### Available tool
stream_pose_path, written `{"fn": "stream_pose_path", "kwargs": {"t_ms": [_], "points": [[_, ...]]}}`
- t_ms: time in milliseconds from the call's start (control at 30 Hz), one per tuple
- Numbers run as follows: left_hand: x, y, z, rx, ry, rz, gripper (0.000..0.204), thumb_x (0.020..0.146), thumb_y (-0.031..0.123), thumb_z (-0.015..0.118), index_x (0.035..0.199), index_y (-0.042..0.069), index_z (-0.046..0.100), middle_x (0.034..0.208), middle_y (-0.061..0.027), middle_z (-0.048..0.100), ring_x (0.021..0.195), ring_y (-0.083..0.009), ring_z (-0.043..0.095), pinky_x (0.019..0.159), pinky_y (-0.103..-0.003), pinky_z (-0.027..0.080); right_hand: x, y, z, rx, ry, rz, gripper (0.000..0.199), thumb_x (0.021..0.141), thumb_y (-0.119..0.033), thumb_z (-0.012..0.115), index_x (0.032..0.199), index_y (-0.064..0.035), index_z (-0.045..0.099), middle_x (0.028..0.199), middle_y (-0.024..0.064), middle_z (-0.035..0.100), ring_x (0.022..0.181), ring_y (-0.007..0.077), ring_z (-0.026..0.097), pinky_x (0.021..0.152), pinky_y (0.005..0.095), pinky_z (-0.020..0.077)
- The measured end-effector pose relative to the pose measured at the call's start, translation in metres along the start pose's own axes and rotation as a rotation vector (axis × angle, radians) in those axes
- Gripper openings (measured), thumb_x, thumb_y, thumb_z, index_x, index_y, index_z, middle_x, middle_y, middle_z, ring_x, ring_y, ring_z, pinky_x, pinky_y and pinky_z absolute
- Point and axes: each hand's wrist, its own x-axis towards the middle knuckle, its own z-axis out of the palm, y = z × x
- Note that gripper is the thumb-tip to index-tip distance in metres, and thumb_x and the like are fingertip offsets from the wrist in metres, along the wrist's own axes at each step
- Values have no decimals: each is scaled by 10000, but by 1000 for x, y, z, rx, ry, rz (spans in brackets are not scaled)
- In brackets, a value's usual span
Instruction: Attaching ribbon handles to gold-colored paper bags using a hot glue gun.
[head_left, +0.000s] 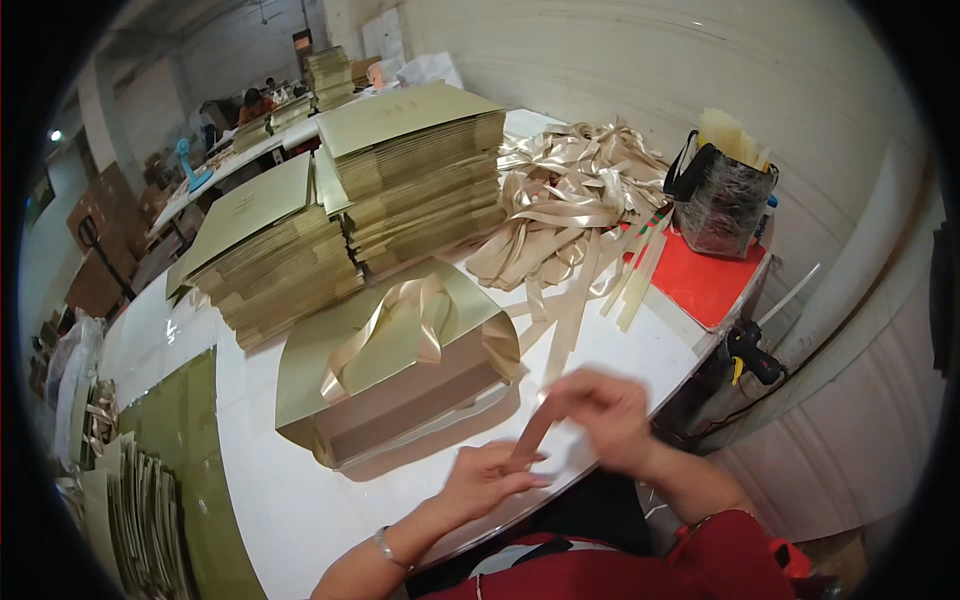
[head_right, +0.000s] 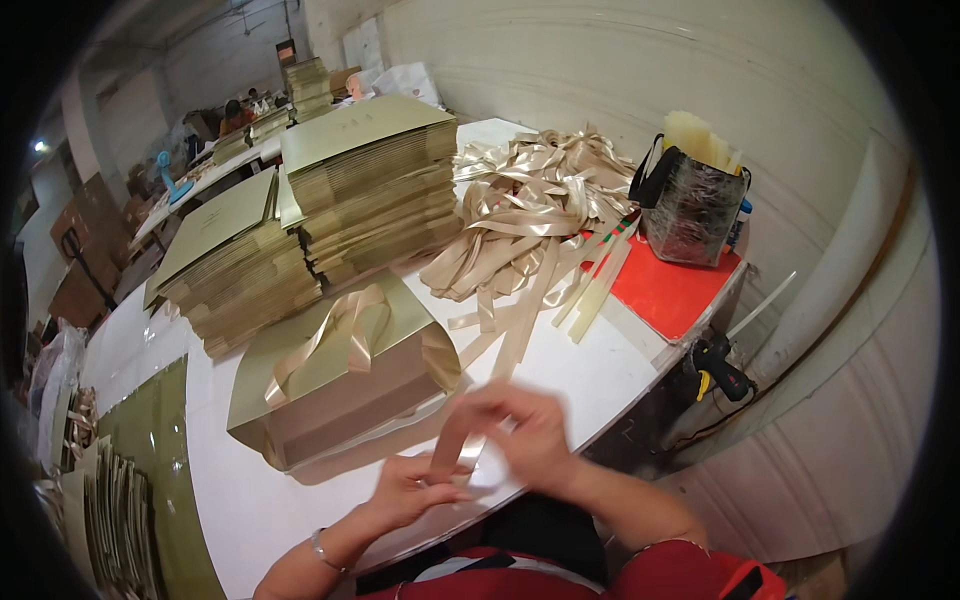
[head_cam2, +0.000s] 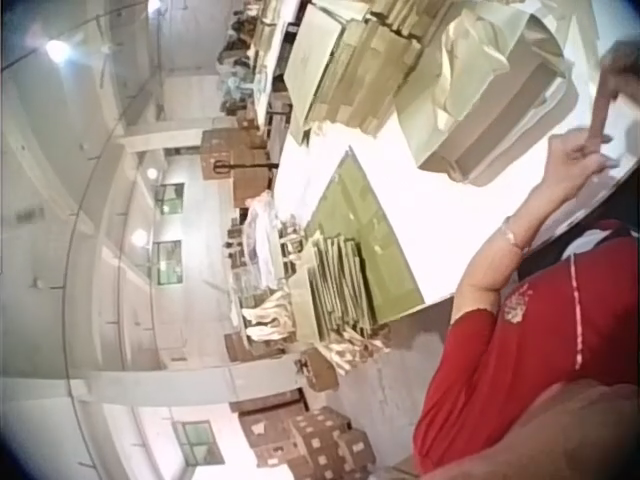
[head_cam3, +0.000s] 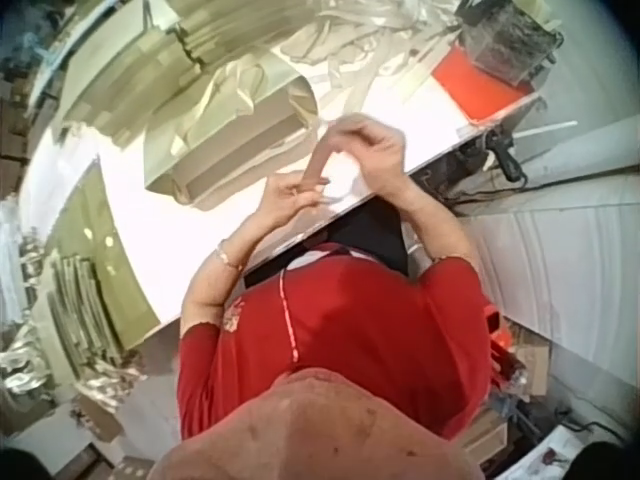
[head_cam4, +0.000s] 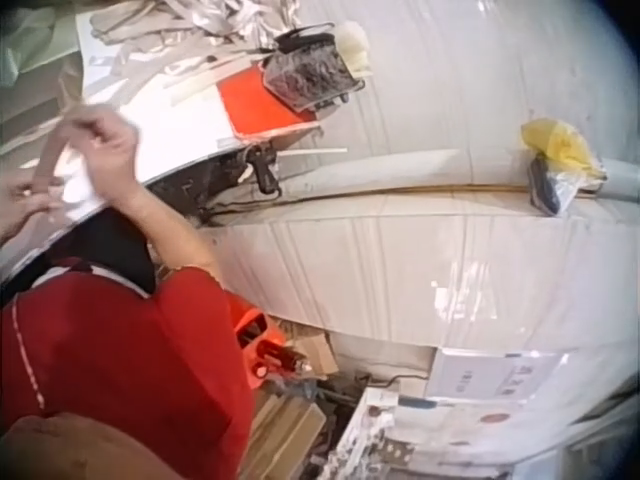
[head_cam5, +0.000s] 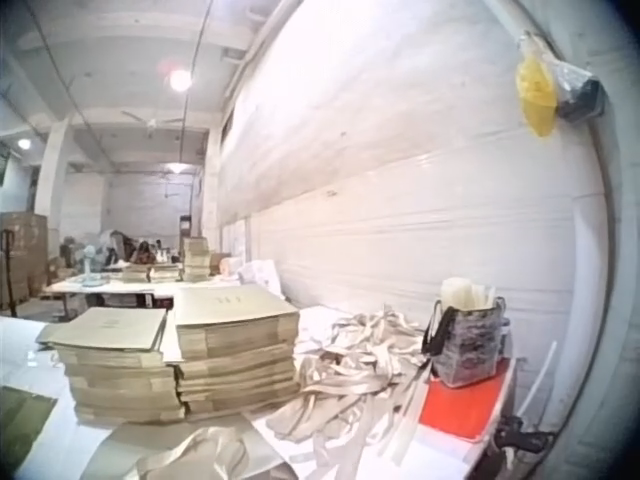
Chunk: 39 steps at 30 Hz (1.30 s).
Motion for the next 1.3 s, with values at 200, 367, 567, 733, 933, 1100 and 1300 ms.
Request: {"fn": "stream_pose_path", "kwargs": {"t_ms": [200,367,567,733,933,1100,1300], "points": [[-117,9,-94,137,290,-378,115,812,113,734,864,11,717,731,-38,685,573,-62,564,518,-219,457,38,60,-87,453,717,264,224,966,-135,499,1114,30,530,1035,124,631,952,211,632,810,353,534],[-208,10,-150,235,543,-498,75,851,56,668,847,-16,690,744,-67,684,676,-105,614,629,-247,506,19,95,-86,696,857,382,181,959,-121,499,1091,2,516,1025,117,615,943,203,630,857,359,536],[-230,-36,-167,-1096,1314,262,217,936,209,603,849,24,529,777,-27,581,507,-108,497,491,-213,445,-5,77,-30,529,508,630,154,919,-147,571,1016,-27,584,805,74,613,620,113,559,493,227,423],[-165,-4,-119,-1046,847,123,370,959,379,534,731,89,501,562,44,386,444,-43,292,407,-185,249,-13,68,26,361,134,729,197,903,-205,637,916,-8,636,759,60,631,555,92,560,437,228,436],[-15,15,-70,1552,180,381,283,777,194,699,1020,67,629,880,-64,599,749,-247,601,564,-354,481,-3,66,54,230,-62,808,192,923,-195,609,915,-6,643,760,37,625,569,83,567,440,222,444],[59,37,-90,939,-77,-151,297,889,266,621,1100,57,621,992,-35,630,864,-203,627,635,-316,507,4,60,49,218,77,752,192,929,-190,610,940,2,617,735,43,616,549,90,559,420,229,437],[67,76,-90,115,29,-422,352,935,309,578,1151,33,607,959,-31,591,812,-129,557,695,-300,475,22,57,47,321,183,563,207,921,-190,628,932,13,595,686,34,602,500,77,529,404,215,413]]}}
